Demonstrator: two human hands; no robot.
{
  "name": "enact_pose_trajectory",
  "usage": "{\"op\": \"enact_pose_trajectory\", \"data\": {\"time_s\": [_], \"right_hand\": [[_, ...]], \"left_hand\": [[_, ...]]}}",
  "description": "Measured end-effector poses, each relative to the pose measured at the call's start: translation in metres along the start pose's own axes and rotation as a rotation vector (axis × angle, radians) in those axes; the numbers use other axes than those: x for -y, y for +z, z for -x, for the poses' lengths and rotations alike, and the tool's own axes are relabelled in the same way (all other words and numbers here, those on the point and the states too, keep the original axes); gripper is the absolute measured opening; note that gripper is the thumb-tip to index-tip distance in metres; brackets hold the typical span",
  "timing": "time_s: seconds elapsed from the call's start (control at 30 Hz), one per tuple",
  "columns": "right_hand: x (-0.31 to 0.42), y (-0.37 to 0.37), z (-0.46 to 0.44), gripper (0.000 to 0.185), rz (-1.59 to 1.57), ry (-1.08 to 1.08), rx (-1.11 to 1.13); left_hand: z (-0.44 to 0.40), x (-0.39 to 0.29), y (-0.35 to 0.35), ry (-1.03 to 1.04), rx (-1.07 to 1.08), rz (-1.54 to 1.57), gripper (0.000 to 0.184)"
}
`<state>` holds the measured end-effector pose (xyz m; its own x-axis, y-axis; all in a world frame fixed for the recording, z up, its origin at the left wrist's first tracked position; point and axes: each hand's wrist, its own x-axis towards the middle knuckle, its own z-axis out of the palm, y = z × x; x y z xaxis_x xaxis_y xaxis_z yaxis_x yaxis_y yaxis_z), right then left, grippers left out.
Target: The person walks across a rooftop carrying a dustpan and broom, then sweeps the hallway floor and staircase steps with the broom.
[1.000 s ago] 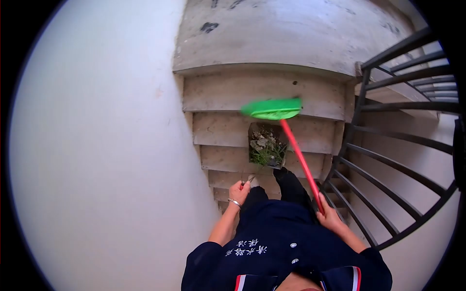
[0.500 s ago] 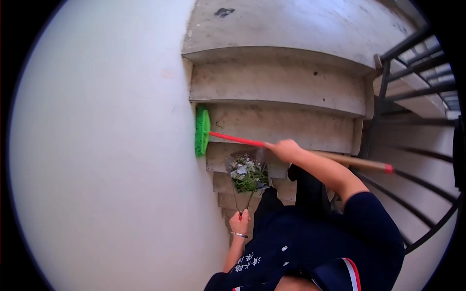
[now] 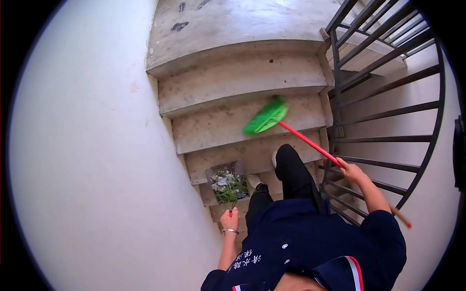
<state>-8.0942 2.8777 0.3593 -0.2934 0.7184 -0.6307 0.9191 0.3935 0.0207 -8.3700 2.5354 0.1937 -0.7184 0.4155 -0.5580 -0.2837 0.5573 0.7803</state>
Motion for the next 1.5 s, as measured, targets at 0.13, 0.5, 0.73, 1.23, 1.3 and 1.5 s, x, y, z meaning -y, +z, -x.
{"op": "enact_pose_trajectory", "data": {"time_s": [0.13,0.5,0.73,1.23,1.3,1.5], "right_hand": [[-0.032,-0.013,0.042,0.042,-0.183,0.007,-0.036],[0.118,0.014,0.041,0.05,-0.328,0.487,-0.106],[0.265,-0.004,0.213,0.048,-0.508,0.215,0.162],[0.099,0.051,0.147,0.053,-0.587,-0.124,-0.025],[0.096,0.042,0.151,0.051,-0.541,-0.218,0.159],[0.164,0.071,0.078,0.043,-0.021,-0.348,0.395]], "left_hand": [[0.006,-0.002,0.012,0.048,0.087,-0.051,0.032],[-0.073,-0.082,-0.064,0.075,0.556,-0.129,0.033],[-0.12,-0.117,-0.074,0.061,0.671,-0.134,0.031],[0.001,-0.058,0.007,0.018,0.346,-0.03,0.03],[0.009,-0.052,0.004,-0.03,0.314,-0.03,0.029],[0.039,0.01,-0.056,-0.151,0.135,-0.023,0.029]]}}
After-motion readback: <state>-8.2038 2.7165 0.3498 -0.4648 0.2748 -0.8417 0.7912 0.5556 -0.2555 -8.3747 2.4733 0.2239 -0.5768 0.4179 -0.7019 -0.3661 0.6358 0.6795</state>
